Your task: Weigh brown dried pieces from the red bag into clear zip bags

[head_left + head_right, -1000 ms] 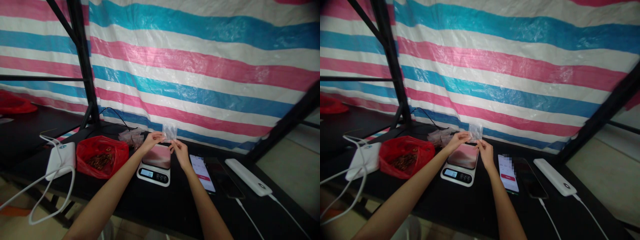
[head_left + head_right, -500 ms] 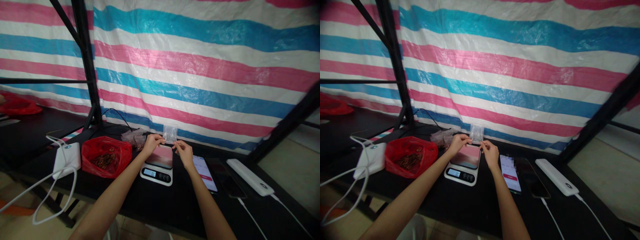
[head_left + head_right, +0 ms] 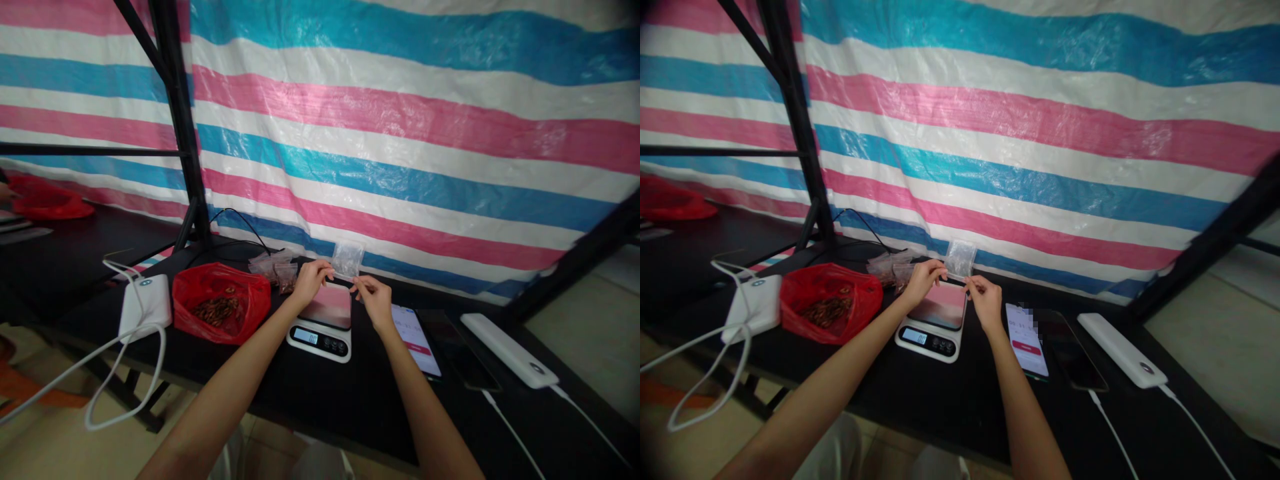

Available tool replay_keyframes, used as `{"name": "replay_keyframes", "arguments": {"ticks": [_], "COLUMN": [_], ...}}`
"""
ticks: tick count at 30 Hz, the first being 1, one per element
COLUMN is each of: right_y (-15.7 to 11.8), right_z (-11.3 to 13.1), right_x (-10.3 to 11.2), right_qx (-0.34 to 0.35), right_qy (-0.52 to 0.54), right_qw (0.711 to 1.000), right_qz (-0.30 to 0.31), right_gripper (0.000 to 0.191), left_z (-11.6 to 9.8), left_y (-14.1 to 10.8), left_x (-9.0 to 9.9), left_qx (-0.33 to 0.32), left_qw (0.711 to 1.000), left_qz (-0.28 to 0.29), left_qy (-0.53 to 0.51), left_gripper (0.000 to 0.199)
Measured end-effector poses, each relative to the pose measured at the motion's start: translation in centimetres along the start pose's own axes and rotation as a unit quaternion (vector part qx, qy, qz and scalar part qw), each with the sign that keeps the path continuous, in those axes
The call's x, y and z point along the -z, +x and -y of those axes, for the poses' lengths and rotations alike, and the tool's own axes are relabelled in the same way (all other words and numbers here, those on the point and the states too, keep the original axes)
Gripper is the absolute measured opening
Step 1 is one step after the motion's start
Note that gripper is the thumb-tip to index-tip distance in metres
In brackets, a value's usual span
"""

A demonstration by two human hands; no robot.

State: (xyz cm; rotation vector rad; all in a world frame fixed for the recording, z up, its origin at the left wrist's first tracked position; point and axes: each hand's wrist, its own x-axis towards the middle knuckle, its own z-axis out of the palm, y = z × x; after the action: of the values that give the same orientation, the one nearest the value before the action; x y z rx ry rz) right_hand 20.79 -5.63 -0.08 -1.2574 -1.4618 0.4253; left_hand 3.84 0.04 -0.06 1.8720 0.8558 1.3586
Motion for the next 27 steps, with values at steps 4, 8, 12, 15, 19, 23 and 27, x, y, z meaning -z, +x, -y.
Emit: {"name": "replay_keyframes", "arguments": {"ticks": [4,8,12,15,19,23,27], "right_y": [-0.2,-0.3,-0.3,-0.4,-0.5,-0.5,-0.3], "right_z": [0.3,0.3,0.2,0.1,0.0,-0.1,-0.4], "right_x": [-0.3,-0.6,-0.6,-0.6,-0.7,-0.7,-0.7], "right_qx": [0.014,0.007,0.003,0.013,0.026,0.032,0.037], "right_qy": [0.009,0.028,0.052,0.048,0.004,0.013,-0.003], "right_qw": [1.0,0.999,0.998,0.999,1.0,0.999,0.999], "right_qz": [-0.011,-0.02,-0.028,-0.01,0.001,0.013,0.011], "right_gripper": [0.034,0.033,0.028,0.025,0.026,0.028,0.029], "left_z": [-0.3,0.0,0.5,0.6,0.7,0.6,0.2], "left_y": [-0.1,0.0,0.2,0.4,0.4,0.4,0.1], "left_x": [0.0,-0.1,-0.3,-0.4,-0.4,-0.3,-0.4], "left_qx": [-0.002,0.015,0.034,0.058,0.072,0.074,0.058], "left_qw": [0.999,0.999,0.997,0.992,0.986,0.985,0.987], "left_qz": [-0.006,0.0,0.034,0.062,0.089,0.102,0.102], "left_qy": [0.04,0.03,-0.052,-0.096,-0.118,-0.12,-0.106], "left_gripper": [0.019,0.02,0.024,0.028,0.028,0.027,0.024]}}
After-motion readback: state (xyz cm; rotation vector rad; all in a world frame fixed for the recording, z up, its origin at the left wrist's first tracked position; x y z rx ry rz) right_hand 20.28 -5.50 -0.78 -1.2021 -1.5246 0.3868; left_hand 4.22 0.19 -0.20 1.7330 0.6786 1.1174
